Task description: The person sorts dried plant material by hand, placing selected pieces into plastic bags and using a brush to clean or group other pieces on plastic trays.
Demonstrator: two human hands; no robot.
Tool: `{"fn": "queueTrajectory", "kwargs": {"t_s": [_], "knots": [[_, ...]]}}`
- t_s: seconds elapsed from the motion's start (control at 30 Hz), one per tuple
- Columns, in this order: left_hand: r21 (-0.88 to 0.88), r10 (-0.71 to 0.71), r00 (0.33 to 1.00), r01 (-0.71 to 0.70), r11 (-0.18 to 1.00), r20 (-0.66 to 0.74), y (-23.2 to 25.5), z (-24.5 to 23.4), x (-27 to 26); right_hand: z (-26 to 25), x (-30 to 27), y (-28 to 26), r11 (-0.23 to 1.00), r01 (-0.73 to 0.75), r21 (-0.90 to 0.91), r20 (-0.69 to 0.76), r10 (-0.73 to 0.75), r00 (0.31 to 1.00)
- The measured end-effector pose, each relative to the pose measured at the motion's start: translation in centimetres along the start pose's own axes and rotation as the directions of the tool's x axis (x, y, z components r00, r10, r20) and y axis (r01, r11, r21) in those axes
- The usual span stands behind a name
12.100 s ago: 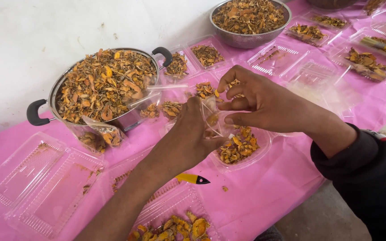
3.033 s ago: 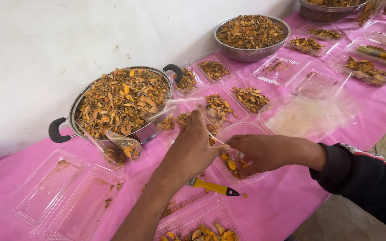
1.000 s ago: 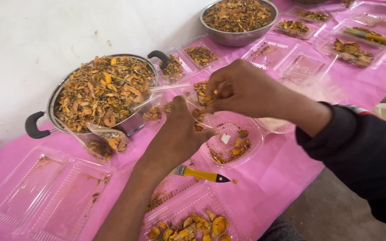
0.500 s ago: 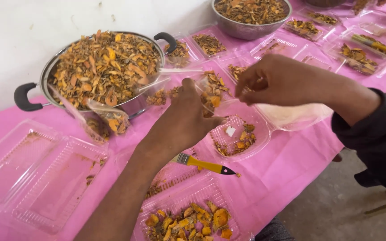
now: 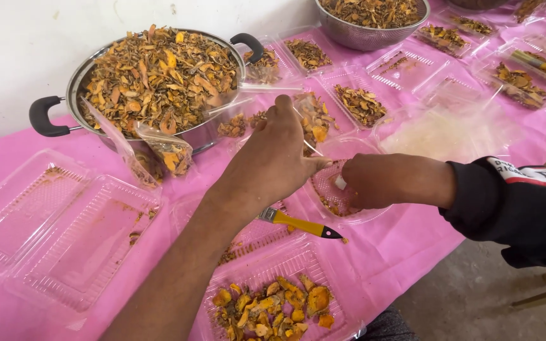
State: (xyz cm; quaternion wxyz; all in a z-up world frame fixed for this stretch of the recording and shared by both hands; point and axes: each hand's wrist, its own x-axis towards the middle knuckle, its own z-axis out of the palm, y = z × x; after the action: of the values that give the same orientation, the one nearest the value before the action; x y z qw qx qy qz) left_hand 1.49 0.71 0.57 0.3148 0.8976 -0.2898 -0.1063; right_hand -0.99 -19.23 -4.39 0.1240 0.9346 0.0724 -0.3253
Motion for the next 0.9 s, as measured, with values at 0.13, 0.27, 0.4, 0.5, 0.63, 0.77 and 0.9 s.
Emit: {"fn": "queueTrajectory", "kwargs": {"t_s": [0.13,0.27,0.4,0.5,0.63,0.77,0.9], "knots": [[0.008,0.06,0.998,-0.06,0.998,-0.028,-0.5,0.5,0.1,1.3,1.0,0.4,0.998,0.069,0.009,-0.133,-0.067,0.989],[-0.002,0.066,0.998,-0.066,0.998,-0.018,0.0,0.2,-0.2,1.6,0.5,0.7,0.999,0.045,0.019,-0.159,-0.041,0.986],[0.032,0.108,0.993,-0.107,0.994,-0.053,-0.5,0.6,0.2,2.6,1.3,1.1,0.998,0.039,0.039,-0.249,-0.028,0.968],[0.035,0.107,0.993,-0.105,0.994,-0.05,-0.8,0.8,0.3,2.1,1.3,1.5,0.992,0.005,0.123,-0.254,0.026,0.967],[0.05,0.099,0.994,-0.096,0.994,-0.05,-0.9,0.8,0.4,0.1,-0.6,1.7,0.952,0.02,0.304,-0.27,0.066,0.961],[0.033,0.036,0.999,-0.036,0.999,-0.011,0.0,0.1,-0.1,-1.9,-2.7,2.4,0.896,0.096,0.434,-0.275,0.03,0.961],[0.028,-0.008,0.997,0.005,1.0,0.074,1.0,-0.7,-0.6,-4.0,-5.2,3.4,0.852,0.118,0.509,-0.339,0.072,0.938]]}}
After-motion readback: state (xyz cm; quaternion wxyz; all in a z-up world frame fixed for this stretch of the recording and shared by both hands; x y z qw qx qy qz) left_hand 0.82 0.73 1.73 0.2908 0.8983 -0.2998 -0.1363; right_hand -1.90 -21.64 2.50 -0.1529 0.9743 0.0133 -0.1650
